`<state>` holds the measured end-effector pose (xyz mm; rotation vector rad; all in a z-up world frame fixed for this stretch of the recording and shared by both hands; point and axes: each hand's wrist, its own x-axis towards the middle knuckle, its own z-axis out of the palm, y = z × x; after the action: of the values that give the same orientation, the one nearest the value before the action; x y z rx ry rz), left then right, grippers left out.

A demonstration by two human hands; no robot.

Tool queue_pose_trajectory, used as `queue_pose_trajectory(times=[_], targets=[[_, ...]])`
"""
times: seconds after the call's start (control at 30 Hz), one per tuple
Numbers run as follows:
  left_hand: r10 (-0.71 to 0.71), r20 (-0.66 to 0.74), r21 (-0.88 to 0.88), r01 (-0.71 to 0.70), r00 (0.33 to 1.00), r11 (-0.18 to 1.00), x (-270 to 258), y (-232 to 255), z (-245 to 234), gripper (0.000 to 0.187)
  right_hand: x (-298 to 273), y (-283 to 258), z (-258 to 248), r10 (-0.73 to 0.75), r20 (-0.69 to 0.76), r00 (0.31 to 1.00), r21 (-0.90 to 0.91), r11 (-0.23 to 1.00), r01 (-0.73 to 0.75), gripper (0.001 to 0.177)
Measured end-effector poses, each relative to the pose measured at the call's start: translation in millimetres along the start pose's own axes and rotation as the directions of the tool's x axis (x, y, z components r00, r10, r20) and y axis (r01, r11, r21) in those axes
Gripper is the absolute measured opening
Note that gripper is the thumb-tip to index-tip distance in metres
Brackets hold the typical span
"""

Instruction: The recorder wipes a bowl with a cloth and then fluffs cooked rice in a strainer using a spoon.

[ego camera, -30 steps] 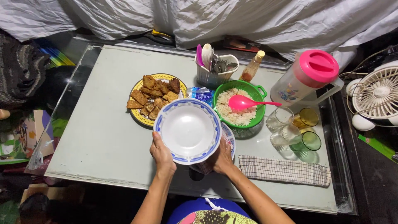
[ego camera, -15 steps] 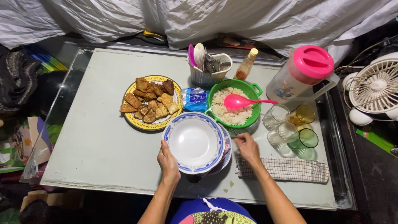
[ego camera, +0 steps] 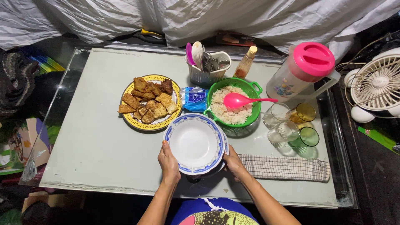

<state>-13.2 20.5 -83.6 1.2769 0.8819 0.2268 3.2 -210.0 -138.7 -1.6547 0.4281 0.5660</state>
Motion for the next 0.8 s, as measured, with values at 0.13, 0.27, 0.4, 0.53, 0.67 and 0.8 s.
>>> queue_pose_trajectory(times=[0.13,0.27,0.4,0.53,0.67,0.8], targets=[[-0.002,0.030,0.019,0.001,1.000,1.000,6.9,-10.9,3.7,0.053,28.7,21.5,-27.9,-0.055,0.093,0.994,-0.012,0.998,0.056,0.067],[0.010,0.048,0.144,-0.017,0.999,0.989,13.3,-27.6,2.9,0.054,41.1,6.9,-54.7,0.038,0.117,0.992,-0.067,0.997,-0.030,0.059],[0.024,0.056,0.229,-0.036,0.998,0.973,20.9,-37.1,1.4,0.054,55.0,-29.0,-66.0,0.050,-0.129,0.990,0.171,0.985,-0.027,0.047],[0.040,0.063,0.281,-0.056,0.997,0.958,15.7,-27.5,3.2,0.054,105.9,-12.8,-83.2,0.086,-0.174,0.981,0.310,0.950,-0.028,0.029],[0.159,0.043,0.381,-0.163,0.986,0.910,21.1,-36.2,3.7,0.053,123.0,-15.2,-76.6,0.148,-0.199,0.969,0.336,0.939,-0.075,0.030],[0.197,0.041,0.398,-0.197,0.980,0.896,24.5,-43.4,3.8,0.051,115.8,-12.1,-46.4,0.129,-0.189,0.973,0.313,0.948,-0.064,0.031]])
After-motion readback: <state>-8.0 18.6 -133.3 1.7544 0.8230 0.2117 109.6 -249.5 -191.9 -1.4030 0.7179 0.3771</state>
